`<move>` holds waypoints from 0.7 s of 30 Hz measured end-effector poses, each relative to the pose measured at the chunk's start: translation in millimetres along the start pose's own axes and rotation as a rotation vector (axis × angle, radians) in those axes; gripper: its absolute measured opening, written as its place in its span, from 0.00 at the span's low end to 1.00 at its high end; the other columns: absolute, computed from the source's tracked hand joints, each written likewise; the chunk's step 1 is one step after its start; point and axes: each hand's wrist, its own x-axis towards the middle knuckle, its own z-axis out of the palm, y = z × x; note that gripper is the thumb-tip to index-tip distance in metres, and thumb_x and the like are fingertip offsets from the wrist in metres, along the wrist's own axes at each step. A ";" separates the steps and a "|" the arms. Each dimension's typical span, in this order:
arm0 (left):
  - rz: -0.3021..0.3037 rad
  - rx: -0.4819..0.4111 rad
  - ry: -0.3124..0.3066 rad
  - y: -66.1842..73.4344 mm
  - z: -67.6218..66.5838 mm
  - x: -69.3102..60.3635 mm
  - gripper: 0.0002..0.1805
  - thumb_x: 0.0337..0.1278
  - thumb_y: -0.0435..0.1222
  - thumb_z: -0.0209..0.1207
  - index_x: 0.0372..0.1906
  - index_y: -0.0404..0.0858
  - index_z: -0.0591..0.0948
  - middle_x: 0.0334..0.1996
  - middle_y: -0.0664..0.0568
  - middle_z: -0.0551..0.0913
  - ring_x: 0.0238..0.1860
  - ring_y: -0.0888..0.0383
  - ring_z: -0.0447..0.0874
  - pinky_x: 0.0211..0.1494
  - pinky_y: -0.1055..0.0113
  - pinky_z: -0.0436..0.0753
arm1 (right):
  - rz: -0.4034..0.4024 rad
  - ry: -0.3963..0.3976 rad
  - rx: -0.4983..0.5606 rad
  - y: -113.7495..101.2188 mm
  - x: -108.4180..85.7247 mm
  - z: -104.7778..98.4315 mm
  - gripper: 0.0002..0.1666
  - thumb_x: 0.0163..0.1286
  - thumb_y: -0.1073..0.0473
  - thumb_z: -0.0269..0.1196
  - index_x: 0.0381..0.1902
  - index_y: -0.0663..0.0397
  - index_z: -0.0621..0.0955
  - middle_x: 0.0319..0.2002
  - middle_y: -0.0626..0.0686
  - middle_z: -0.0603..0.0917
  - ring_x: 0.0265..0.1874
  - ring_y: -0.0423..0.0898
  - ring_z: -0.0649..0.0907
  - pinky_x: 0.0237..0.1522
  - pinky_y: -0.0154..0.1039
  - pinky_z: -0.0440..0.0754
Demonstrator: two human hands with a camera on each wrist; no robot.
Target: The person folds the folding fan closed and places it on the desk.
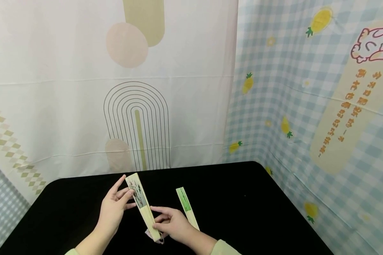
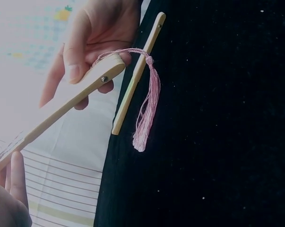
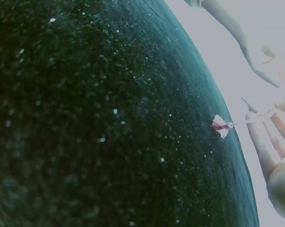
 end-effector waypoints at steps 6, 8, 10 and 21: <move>0.001 0.001 0.001 -0.6 -0.1 0.1 0.35 0.67 0.29 0.59 0.75 0.52 0.65 0.52 0.37 0.83 0.43 0.57 0.86 0.41 0.60 0.88 | 0.006 -0.027 0.029 0.0 -2.0 -1.1 0.33 0.65 0.70 0.66 0.68 0.60 0.73 0.41 0.57 0.87 0.30 0.40 0.86 0.26 0.34 0.86; 0.002 -0.005 0.000 -1.3 0.4 0.5 0.35 0.67 0.29 0.59 0.75 0.52 0.65 0.52 0.37 0.83 0.43 0.56 0.86 0.41 0.60 0.88 | 0.011 -0.028 0.029 -0.8 -2.7 -1.3 0.33 0.66 0.70 0.65 0.68 0.60 0.73 0.41 0.58 0.87 0.30 0.41 0.86 0.26 0.34 0.87; 0.002 -0.011 0.001 -2.0 0.8 1.0 0.35 0.67 0.28 0.60 0.74 0.52 0.66 0.52 0.37 0.83 0.43 0.56 0.86 0.41 0.60 0.88 | 0.014 -0.027 0.027 -1.7 -3.0 -1.1 0.33 0.66 0.71 0.65 0.69 0.60 0.73 0.42 0.60 0.86 0.30 0.41 0.86 0.27 0.36 0.87; 0.005 -0.017 -0.006 -4.8 2.7 2.3 0.35 0.66 0.28 0.60 0.75 0.51 0.65 0.52 0.38 0.84 0.43 0.57 0.86 0.40 0.61 0.88 | -0.015 -0.053 0.017 4.0 -0.8 -3.3 0.33 0.66 0.70 0.65 0.69 0.57 0.74 0.43 0.59 0.87 0.31 0.41 0.87 0.27 0.33 0.86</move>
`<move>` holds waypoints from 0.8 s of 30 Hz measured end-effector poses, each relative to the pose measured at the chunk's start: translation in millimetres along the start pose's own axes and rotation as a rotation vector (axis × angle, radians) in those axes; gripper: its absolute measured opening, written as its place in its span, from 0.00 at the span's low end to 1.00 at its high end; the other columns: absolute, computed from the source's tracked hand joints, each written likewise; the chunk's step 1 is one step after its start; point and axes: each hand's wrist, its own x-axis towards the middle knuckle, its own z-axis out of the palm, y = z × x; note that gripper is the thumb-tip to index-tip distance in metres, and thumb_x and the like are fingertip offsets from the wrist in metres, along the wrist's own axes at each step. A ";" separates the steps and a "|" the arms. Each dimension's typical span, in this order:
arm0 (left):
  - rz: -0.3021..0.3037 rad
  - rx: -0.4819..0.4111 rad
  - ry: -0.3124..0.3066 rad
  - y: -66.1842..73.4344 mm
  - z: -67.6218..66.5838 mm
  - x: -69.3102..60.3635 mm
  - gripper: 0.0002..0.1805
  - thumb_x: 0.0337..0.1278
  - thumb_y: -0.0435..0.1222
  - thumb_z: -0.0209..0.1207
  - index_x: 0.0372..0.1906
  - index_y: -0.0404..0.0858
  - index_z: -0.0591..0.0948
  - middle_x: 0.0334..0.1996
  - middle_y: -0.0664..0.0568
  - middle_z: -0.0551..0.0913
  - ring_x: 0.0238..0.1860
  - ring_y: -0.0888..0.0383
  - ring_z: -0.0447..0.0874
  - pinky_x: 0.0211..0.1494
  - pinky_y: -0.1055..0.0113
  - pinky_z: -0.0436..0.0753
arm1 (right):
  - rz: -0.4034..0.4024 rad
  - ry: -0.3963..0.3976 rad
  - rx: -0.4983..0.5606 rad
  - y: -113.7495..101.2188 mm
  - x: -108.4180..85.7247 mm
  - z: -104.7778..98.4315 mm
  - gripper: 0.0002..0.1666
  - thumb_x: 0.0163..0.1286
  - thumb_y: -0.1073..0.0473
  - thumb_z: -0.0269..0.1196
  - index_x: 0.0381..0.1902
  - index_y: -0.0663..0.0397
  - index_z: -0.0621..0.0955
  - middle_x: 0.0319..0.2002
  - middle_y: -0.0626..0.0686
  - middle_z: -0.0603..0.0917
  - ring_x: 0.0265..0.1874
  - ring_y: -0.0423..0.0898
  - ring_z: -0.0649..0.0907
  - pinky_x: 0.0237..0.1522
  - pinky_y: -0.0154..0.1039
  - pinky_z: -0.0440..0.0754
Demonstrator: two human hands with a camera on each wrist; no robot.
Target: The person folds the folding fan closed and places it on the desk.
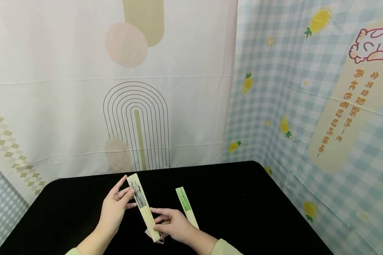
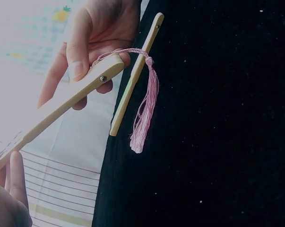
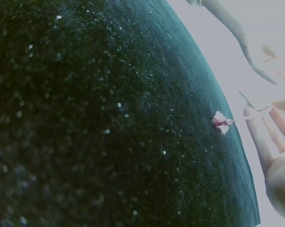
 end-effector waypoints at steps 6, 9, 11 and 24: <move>-0.006 -0.001 -0.007 0.7 -1.6 -0.7 0.34 0.66 0.29 0.60 0.74 0.52 0.66 0.52 0.38 0.84 0.44 0.56 0.86 0.40 0.61 0.88 | 0.010 -0.013 0.002 -0.7 0.3 -1.2 0.32 0.66 0.70 0.65 0.69 0.57 0.74 0.43 0.60 0.87 0.32 0.42 0.87 0.28 0.35 0.87; -0.009 -0.002 -0.005 1.0 -2.6 -0.8 0.34 0.66 0.29 0.60 0.74 0.51 0.66 0.52 0.39 0.84 0.43 0.56 0.86 0.41 0.61 0.88 | 0.016 -0.024 -0.001 -1.2 0.6 -1.6 0.32 0.66 0.70 0.65 0.69 0.56 0.74 0.44 0.60 0.87 0.33 0.42 0.87 0.28 0.36 0.87; -0.011 -0.001 -0.002 1.3 -3.2 -0.9 0.34 0.66 0.29 0.61 0.74 0.51 0.67 0.52 0.38 0.84 0.43 0.56 0.86 0.41 0.61 0.88 | 0.022 -0.034 -0.004 -1.8 0.7 -1.8 0.33 0.67 0.70 0.64 0.69 0.55 0.73 0.44 0.59 0.87 0.33 0.43 0.87 0.29 0.36 0.87; -0.044 0.031 -0.005 1.9 -4.0 -1.6 0.35 0.65 0.29 0.61 0.74 0.51 0.66 0.53 0.39 0.83 0.42 0.57 0.87 0.40 0.62 0.88 | 0.042 -0.040 -0.002 -2.6 -0.4 -0.2 0.33 0.66 0.71 0.63 0.69 0.56 0.73 0.44 0.60 0.87 0.34 0.44 0.87 0.29 0.38 0.87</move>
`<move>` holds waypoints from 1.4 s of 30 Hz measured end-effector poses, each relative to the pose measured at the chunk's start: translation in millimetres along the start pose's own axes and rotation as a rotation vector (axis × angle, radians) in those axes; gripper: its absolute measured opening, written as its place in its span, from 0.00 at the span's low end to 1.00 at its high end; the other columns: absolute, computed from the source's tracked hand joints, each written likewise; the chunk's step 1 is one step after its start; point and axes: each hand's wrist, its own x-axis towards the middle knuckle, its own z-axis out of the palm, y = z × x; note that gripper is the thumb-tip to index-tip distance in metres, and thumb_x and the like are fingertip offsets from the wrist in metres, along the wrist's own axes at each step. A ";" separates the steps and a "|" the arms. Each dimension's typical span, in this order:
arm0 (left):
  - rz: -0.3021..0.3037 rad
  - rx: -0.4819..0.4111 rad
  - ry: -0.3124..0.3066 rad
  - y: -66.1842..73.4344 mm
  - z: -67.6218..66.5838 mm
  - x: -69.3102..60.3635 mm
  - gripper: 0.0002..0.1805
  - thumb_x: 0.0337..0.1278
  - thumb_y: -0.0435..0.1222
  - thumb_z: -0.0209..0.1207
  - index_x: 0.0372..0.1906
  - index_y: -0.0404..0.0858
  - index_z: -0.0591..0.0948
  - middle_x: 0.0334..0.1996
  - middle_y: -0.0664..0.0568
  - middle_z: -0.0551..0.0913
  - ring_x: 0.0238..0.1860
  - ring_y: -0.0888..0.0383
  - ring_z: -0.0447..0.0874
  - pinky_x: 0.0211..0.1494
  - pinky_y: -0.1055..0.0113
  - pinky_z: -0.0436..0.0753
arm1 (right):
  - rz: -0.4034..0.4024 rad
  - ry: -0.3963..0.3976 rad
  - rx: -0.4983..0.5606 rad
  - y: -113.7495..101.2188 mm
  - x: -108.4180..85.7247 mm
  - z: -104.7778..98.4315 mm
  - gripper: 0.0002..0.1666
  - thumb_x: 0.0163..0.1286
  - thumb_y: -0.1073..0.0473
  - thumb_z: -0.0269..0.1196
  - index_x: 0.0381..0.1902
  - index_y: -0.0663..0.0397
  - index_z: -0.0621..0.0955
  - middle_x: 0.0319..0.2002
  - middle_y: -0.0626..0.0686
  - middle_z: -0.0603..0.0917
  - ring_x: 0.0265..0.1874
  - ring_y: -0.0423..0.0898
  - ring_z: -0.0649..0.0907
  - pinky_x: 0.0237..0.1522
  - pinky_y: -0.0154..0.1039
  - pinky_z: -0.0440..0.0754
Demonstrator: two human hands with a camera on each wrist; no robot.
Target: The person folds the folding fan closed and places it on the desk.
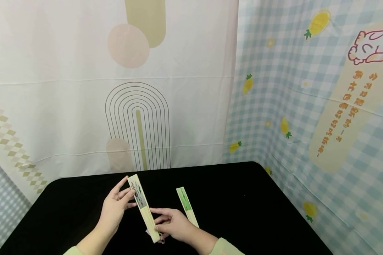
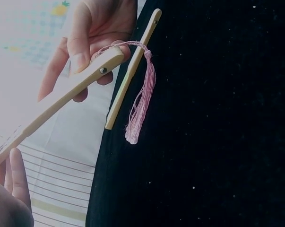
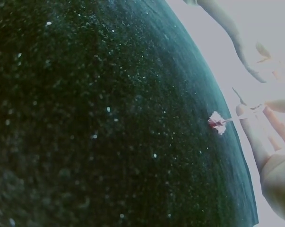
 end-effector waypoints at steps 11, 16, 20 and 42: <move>-0.034 0.027 0.002 -9.7 -1.4 4.7 0.35 0.66 0.30 0.61 0.75 0.50 0.65 0.54 0.37 0.82 0.41 0.55 0.87 0.40 0.62 0.88 | 0.071 0.037 0.011 5.8 2.2 0.5 0.33 0.66 0.70 0.64 0.69 0.54 0.74 0.42 0.57 0.88 0.33 0.46 0.87 0.28 0.39 0.88; -0.070 0.024 -0.003 -13.7 -2.2 6.8 0.34 0.67 0.32 0.61 0.74 0.51 0.65 0.53 0.38 0.83 0.42 0.53 0.87 0.40 0.62 0.88 | 0.100 0.003 0.058 7.2 1.8 -1.2 0.33 0.67 0.69 0.64 0.70 0.55 0.73 0.43 0.57 0.88 0.33 0.46 0.87 0.28 0.38 0.87; -0.095 0.038 -0.029 -18.0 -4.3 7.8 0.35 0.67 0.34 0.62 0.75 0.52 0.64 0.54 0.39 0.82 0.43 0.53 0.87 0.41 0.62 0.88 | 0.106 -0.006 0.087 8.1 1.2 -1.5 0.33 0.67 0.69 0.63 0.70 0.54 0.73 0.43 0.58 0.87 0.31 0.46 0.87 0.27 0.38 0.87; -0.166 0.252 -0.161 -40.5 -16.9 14.4 0.45 0.61 0.36 0.66 0.79 0.48 0.56 0.31 0.43 0.84 0.24 0.56 0.79 0.20 0.66 0.80 | 0.210 -0.009 0.144 12.9 1.9 -2.0 0.33 0.65 0.71 0.63 0.68 0.53 0.74 0.43 0.60 0.87 0.27 0.46 0.86 0.22 0.32 0.84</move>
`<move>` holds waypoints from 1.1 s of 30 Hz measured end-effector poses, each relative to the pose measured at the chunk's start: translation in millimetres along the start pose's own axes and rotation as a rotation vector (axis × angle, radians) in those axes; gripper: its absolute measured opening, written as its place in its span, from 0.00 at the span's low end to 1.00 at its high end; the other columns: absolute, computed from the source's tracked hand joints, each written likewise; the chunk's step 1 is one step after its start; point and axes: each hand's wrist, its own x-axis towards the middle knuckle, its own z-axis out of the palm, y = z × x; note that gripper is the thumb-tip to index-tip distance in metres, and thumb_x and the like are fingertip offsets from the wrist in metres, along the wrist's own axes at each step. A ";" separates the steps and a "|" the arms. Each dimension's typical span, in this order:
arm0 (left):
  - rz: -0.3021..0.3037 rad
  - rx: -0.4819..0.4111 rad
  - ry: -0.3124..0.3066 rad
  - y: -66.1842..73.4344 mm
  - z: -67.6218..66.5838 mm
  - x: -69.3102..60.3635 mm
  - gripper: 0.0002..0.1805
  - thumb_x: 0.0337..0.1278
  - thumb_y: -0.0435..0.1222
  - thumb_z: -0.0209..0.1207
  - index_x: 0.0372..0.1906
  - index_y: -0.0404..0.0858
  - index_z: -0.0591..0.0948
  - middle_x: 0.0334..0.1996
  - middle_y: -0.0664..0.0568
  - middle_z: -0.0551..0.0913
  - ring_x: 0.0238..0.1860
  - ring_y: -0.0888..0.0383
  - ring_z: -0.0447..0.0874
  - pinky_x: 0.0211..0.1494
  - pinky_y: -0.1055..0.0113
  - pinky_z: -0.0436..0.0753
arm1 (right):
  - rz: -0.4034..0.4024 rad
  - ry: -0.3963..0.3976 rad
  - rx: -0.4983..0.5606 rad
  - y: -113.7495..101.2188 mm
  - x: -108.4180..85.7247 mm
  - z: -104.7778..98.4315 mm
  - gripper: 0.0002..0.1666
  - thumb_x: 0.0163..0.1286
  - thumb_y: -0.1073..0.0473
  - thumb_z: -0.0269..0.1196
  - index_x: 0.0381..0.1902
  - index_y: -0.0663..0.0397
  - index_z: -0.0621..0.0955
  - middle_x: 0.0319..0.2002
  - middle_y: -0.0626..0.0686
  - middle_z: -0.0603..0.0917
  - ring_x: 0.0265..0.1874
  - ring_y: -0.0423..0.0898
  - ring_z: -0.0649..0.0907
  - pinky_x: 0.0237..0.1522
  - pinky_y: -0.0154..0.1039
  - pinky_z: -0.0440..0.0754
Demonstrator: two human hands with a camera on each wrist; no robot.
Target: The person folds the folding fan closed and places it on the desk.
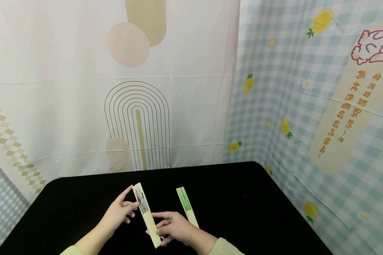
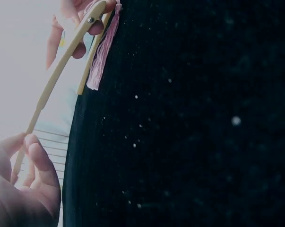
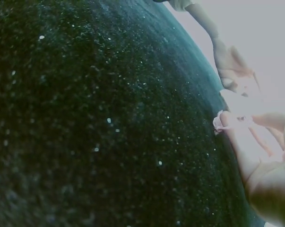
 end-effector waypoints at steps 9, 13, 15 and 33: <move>-0.060 0.104 -0.044 -8.0 -3.7 2.6 0.47 0.59 0.39 0.67 0.79 0.47 0.55 0.20 0.50 0.81 0.12 0.63 0.67 0.14 0.71 0.70 | 0.041 0.005 0.016 0.8 0.6 3.3 0.33 0.62 0.72 0.63 0.66 0.53 0.76 0.42 0.59 0.87 0.29 0.49 0.87 0.21 0.32 0.84; -0.062 0.125 -0.050 -7.8 -3.8 2.8 0.47 0.59 0.40 0.67 0.79 0.46 0.55 0.21 0.50 0.82 0.12 0.63 0.67 0.14 0.72 0.70 | 0.051 0.016 0.012 0.4 1.7 4.0 0.33 0.61 0.73 0.63 0.66 0.53 0.76 0.41 0.58 0.88 0.29 0.49 0.87 0.21 0.33 0.84; -0.062 0.126 -0.049 -8.5 -3.7 3.4 0.47 0.59 0.40 0.67 0.79 0.45 0.56 0.21 0.50 0.82 0.12 0.63 0.67 0.14 0.72 0.69 | 0.053 0.021 0.006 0.4 2.0 4.2 0.33 0.61 0.73 0.63 0.66 0.54 0.76 0.41 0.58 0.87 0.28 0.49 0.87 0.21 0.33 0.84; -0.130 0.178 -0.107 -16.6 -3.8 10.8 0.47 0.57 0.41 0.69 0.77 0.39 0.57 0.19 0.51 0.81 0.13 0.63 0.71 0.14 0.73 0.68 | 0.103 0.028 0.020 -1.4 3.2 6.1 0.32 0.62 0.74 0.61 0.66 0.62 0.74 0.38 0.58 0.87 0.24 0.43 0.83 0.21 0.33 0.85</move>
